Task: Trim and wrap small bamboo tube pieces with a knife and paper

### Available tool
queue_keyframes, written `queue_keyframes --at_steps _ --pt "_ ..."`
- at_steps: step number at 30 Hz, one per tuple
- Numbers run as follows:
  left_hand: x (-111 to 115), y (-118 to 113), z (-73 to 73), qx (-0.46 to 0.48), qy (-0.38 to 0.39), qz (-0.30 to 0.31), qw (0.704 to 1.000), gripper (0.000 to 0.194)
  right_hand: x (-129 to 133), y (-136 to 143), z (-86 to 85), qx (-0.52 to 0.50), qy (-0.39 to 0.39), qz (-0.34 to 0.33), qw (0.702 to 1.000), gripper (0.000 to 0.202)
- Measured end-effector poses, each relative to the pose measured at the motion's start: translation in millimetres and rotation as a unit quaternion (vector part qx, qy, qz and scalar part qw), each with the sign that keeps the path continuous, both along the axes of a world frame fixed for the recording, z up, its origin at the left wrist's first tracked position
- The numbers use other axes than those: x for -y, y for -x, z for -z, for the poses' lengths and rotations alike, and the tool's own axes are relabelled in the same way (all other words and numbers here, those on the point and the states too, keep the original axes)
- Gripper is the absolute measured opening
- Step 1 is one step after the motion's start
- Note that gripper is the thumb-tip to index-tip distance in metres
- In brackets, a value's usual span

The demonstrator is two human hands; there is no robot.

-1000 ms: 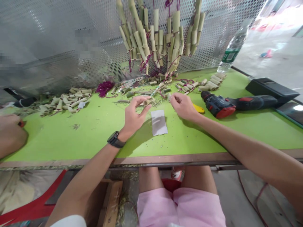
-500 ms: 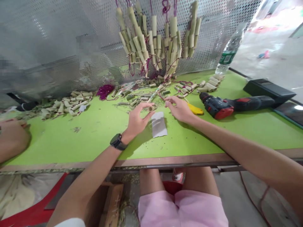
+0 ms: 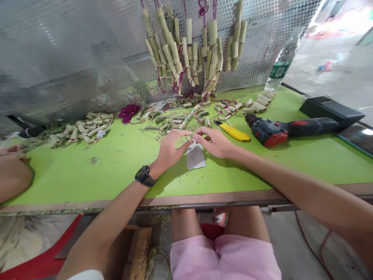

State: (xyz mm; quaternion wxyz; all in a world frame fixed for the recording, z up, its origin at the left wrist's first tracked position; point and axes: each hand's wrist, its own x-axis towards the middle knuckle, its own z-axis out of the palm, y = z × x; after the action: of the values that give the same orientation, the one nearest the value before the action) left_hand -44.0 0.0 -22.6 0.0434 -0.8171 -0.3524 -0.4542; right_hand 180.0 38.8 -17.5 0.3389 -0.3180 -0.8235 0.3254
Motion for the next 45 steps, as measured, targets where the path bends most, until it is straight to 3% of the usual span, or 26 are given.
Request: queue_keyframes --at_steps 11,20,29,34,41,45 --pt "1 -1 3.1 0.032 0.06 -0.01 0.998 0.035 3 3 1.4 -0.031 -0.041 -0.008 0.999 0.039" --pt "5 -4 -2.1 0.085 0.101 0.031 0.991 0.026 3 1 -2.0 -0.04 -0.026 0.025 0.999 0.031" --pt "2 -1 -0.7 0.039 0.047 -0.008 0.998 0.03 3 -2 -1.1 -0.05 0.03 -0.003 0.998 0.044" --pt "4 -5 -0.7 0.015 0.018 -0.006 1.0 0.027 0 3 5.6 -0.013 -0.007 0.005 1.0 0.046" --pt "4 -5 2.1 0.036 0.025 -0.02 0.999 0.03 7 6 5.4 -0.054 0.008 -0.018 0.998 0.048" --pt "5 -5 2.5 0.05 0.036 -0.009 0.998 0.031 7 7 3.9 -0.048 -0.016 0.003 0.999 0.042"
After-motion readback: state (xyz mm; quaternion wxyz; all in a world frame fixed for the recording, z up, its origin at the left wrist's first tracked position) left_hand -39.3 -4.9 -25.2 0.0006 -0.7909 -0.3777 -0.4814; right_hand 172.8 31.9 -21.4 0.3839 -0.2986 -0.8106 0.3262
